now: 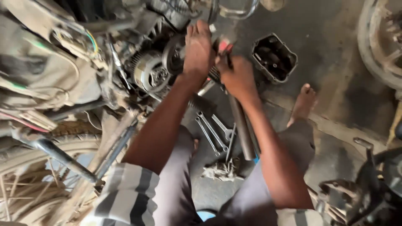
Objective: Cleaning and repairing motorcycle engine components.
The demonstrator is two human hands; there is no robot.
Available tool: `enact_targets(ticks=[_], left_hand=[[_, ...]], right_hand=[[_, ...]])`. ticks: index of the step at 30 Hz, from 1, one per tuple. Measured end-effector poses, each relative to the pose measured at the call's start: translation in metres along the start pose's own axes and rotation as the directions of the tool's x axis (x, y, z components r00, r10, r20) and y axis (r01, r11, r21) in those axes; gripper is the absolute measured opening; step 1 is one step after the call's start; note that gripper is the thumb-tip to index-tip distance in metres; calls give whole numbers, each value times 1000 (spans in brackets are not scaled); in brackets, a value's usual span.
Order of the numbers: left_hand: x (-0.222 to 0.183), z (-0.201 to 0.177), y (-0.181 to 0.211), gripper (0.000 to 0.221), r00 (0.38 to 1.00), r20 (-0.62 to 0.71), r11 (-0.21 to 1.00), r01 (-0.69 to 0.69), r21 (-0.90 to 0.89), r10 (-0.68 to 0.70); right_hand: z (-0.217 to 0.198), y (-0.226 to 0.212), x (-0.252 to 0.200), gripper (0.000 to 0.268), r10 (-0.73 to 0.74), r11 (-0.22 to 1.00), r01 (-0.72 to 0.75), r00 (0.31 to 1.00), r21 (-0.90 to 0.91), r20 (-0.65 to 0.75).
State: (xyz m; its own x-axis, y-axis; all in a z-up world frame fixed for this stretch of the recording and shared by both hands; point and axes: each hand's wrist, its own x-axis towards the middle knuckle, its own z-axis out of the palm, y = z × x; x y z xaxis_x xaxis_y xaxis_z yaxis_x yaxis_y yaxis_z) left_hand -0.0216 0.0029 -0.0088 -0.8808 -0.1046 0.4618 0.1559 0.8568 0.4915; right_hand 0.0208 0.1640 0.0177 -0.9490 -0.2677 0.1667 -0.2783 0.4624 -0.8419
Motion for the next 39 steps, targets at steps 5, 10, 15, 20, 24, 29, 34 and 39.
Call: enact_targets(ticks=[5, 10, 15, 20, 24, 29, 34, 39], left_hand=[[9, 12, 2, 63, 996, 30, 992, -84, 99, 82], [3, 26, -1, 73, 990, -69, 989, -121, 83, 127], [4, 17, 9, 71, 1000, 31, 998, -5, 55, 4], [5, 12, 1, 76, 995, -45, 990, -81, 120, 86], [5, 2, -4, 57, 995, -96, 998, -16, 64, 22], [9, -6, 7, 64, 1000, 10, 1000, -24, 9, 24], [12, -3, 8, 81, 999, -8, 999, -37, -33, 37], [7, -8, 12, 79, 996, 72, 998, -41, -41, 44]], right_hand=[[-36, -44, -2, 43, 162, 962, -134, 982, 240, -100], [-67, -34, -1, 38, 146, 880, -13, 958, 475, -245], [-75, -28, 6, 37, 47, 826, 170, 930, 538, -366], [-11, 22, 21, 34, 73, 950, -79, 997, 302, 29], [11, -2, 13, 38, 162, 913, -202, 977, 353, 140], [-30, -27, 16, 39, 312, 844, -275, 950, 461, -3], [-99, -66, 17, 35, 194, 800, -114, 978, 590, -75], [-117, -69, 29, 31, 18, 823, 60, 991, 565, -132]])
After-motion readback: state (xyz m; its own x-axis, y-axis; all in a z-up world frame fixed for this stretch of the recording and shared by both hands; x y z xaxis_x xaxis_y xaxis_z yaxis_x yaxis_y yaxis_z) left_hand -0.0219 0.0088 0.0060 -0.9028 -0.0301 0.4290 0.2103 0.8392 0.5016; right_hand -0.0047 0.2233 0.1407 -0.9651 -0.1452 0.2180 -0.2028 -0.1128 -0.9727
